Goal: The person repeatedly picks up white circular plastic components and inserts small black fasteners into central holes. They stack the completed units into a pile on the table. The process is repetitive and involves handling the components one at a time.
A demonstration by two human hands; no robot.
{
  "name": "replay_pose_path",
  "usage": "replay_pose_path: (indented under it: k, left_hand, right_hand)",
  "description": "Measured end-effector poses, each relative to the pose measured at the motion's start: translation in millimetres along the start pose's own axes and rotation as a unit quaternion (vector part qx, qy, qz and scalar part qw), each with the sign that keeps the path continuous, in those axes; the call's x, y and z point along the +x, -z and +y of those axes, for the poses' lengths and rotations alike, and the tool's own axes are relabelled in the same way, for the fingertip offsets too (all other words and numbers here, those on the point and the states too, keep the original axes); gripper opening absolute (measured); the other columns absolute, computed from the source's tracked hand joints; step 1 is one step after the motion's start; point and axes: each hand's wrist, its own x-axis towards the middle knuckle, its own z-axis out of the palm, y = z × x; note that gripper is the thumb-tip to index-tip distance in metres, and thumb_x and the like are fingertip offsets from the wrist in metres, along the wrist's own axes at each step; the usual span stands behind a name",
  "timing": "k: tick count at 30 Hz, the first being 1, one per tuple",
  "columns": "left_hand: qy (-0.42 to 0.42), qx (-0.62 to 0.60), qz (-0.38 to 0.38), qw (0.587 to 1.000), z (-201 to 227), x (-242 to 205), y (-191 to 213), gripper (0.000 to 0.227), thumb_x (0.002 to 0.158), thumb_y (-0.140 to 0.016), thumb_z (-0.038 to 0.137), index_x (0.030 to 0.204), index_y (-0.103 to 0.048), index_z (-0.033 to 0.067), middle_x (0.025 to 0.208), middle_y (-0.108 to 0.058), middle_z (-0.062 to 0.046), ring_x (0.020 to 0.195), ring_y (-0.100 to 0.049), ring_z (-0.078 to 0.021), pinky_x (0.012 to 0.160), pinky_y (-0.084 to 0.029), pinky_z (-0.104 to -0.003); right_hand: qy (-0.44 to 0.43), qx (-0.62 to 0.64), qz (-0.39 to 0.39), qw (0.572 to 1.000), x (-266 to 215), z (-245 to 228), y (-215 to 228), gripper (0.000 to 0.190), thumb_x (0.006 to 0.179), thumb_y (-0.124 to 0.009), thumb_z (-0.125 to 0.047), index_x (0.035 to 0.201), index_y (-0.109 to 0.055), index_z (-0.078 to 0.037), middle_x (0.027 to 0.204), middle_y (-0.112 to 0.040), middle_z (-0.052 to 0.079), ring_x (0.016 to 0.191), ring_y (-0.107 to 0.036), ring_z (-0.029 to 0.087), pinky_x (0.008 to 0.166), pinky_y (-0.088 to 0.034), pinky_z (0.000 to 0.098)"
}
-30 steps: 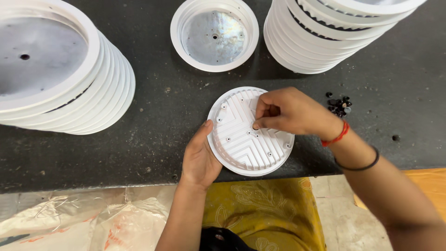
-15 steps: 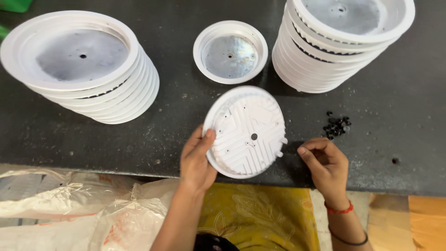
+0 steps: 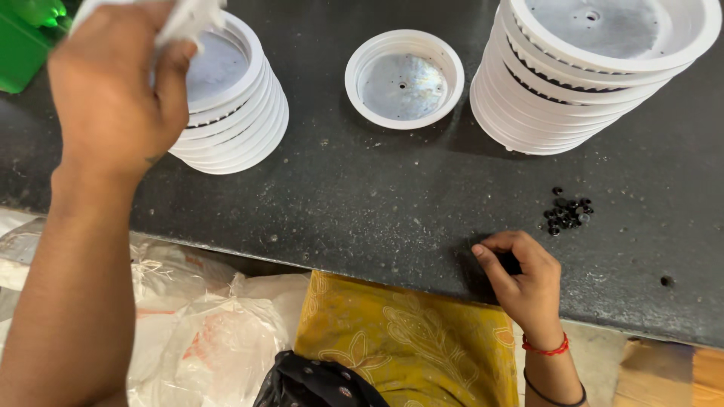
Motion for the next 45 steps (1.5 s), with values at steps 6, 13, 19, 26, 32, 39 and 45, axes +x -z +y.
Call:
replay_pose_path:
  k: [6,13,19,26,32,39,45]
  left_hand:
    - [-0.022,0.071,-0.056,0.996,-8.3,-19.8,-20.3,0.017,0.097,-0.075,0.007,0.113,-0.067,0.0068,0.099,-0.069,-0.004,0.100,-0.065,-0.0204,0.086,-0.054,-0.033]
    - [-0.038,0.093,-0.109,0.989,-4.7,-22.7,-13.4,0.021,0.098,-0.078,0.012,0.118,-0.072,0.0080,0.093,-0.069,0.000,0.099,-0.065,-0.0179,0.087,-0.053,-0.032]
    - [-0.011,0.077,-0.143,0.987,6.9,-19.5,-10.3,0.019,0.102,-0.073,0.010,0.121,-0.072,0.0072,0.102,-0.072,-0.004,0.108,-0.066,-0.0207,0.094,-0.052,-0.037]
    - [-0.003,-0.003,-0.104,0.995,41.2,-5.5,-9.8,0.028,0.096,-0.069,0.013,0.120,-0.066,-0.0033,0.121,-0.070,-0.019,0.114,-0.064,-0.0341,0.100,-0.050,-0.047]
    - [0.048,-0.197,-0.101,0.974,121.3,-1.5,-99.0,0.033,0.101,-0.068,0.014,0.129,-0.065,-0.0021,0.141,-0.063,-0.017,0.134,-0.057,-0.0340,0.118,-0.041,-0.049]
    - [0.078,-0.188,-0.082,0.976,166.5,14.7,-195.9,0.037,0.089,-0.077,0.023,0.119,-0.069,0.0035,0.114,-0.066,-0.013,0.112,-0.061,-0.0319,0.112,-0.039,-0.053]
    - [0.033,-0.290,-0.047,0.955,178.6,-0.5,-167.6,0.020,0.088,-0.080,0.014,0.102,-0.068,0.0045,0.100,-0.063,-0.009,0.097,-0.062,-0.0327,0.094,-0.050,-0.047]
  right_hand:
    - [0.005,0.011,-0.008,1.000,-0.9,0.3,1.7,0.013,0.088,-0.080,-0.008,0.092,-0.069,-0.003,0.093,-0.073,0.007,0.080,-0.070,0.016,0.072,-0.054,0.0269]
    - [-0.005,0.001,-0.011,1.000,-0.4,0.7,0.4,0.012,0.088,-0.080,-0.008,0.092,-0.070,-0.004,0.094,-0.074,0.007,0.081,-0.071,0.016,0.072,-0.055,0.0273]
    - [0.002,-0.004,-0.011,1.000,0.7,-0.5,0.0,0.013,0.088,-0.080,-0.008,0.092,-0.069,-0.003,0.095,-0.073,0.009,0.082,-0.070,0.018,0.073,-0.055,0.0279]
    - [0.004,-0.013,0.017,1.000,-3.3,3.7,-0.2,0.012,0.090,-0.080,-0.007,0.093,-0.069,-0.003,0.096,-0.073,0.009,0.083,-0.070,0.018,0.075,-0.054,0.0285]
    - [0.001,-0.056,0.142,0.988,-7.7,41.9,25.4,0.011,0.102,-0.078,-0.003,0.098,-0.067,-0.002,0.097,-0.071,0.008,0.087,-0.066,0.014,0.082,-0.052,0.0249]
    - [-0.163,0.020,0.258,0.952,-2.6,97.5,66.8,0.006,0.109,-0.075,-0.006,0.109,-0.070,-0.004,0.099,-0.069,-0.001,0.087,-0.058,0.004,0.080,-0.050,0.0206]
    - [-0.133,-0.076,0.213,0.965,6.1,91.7,60.5,0.009,0.100,-0.077,-0.003,0.109,-0.073,-0.002,0.105,-0.068,0.004,0.085,-0.062,0.008,0.078,-0.052,0.0225]
